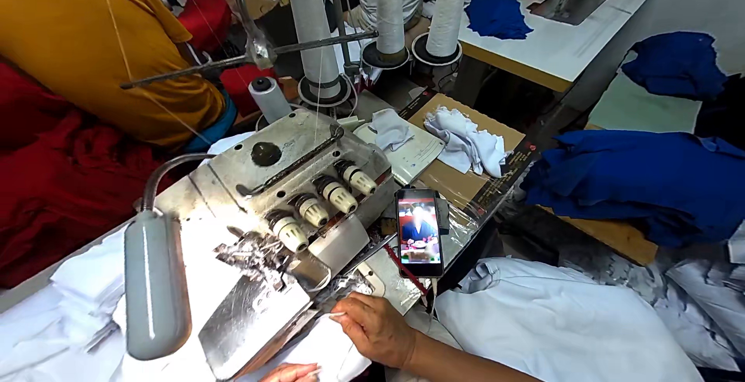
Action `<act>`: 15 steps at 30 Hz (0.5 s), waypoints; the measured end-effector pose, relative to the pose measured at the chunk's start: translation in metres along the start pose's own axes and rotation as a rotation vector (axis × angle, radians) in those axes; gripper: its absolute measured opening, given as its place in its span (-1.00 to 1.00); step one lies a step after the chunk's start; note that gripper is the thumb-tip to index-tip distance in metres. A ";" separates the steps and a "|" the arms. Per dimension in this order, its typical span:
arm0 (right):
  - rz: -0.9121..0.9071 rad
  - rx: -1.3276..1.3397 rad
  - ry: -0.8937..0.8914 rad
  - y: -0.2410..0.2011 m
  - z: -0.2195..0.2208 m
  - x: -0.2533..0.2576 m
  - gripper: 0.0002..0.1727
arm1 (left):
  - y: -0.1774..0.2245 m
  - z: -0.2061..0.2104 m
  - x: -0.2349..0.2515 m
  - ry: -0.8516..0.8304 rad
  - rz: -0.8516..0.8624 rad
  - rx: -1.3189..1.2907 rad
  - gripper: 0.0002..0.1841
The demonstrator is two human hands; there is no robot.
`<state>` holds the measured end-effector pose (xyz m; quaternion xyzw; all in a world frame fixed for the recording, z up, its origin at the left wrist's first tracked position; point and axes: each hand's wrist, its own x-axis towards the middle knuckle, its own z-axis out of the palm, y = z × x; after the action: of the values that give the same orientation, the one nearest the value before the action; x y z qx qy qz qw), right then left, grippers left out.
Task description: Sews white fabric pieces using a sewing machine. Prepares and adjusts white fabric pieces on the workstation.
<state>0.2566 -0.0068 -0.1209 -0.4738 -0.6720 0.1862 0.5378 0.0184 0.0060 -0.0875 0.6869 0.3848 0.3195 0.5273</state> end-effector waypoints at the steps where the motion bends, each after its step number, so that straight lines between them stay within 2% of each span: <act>1: 0.006 0.001 0.007 -0.001 -0.001 0.001 -0.78 | 0.008 0.005 -0.001 0.029 0.004 0.025 -0.89; 4: 0.140 0.140 0.002 -0.012 -0.007 0.004 -0.77 | 0.040 0.019 -0.004 0.026 0.106 -0.038 -0.91; 8: 0.500 0.397 -0.130 -0.046 -0.032 0.021 -0.79 | 0.083 0.021 0.002 -0.105 0.272 -0.280 -0.88; 10: 0.694 0.481 -0.243 -0.057 -0.038 0.027 -0.83 | 0.085 0.023 0.004 -0.028 0.234 -0.161 -0.90; 12: 0.806 0.534 -0.293 -0.056 -0.034 0.025 -0.84 | 0.082 0.029 0.006 0.082 0.172 0.051 -0.88; 13: 0.829 0.553 -0.299 -0.055 -0.032 0.024 -0.84 | 0.086 0.033 0.007 0.080 0.176 0.098 -0.86; 15: 0.861 0.601 -0.300 -0.059 -0.030 0.022 -0.89 | 0.108 0.037 0.006 -0.068 0.262 -0.065 -0.84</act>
<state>0.2582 -0.0247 -0.0533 -0.4997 -0.4040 0.6390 0.4229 0.0735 -0.0226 0.0081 0.7242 0.2632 0.3743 0.5158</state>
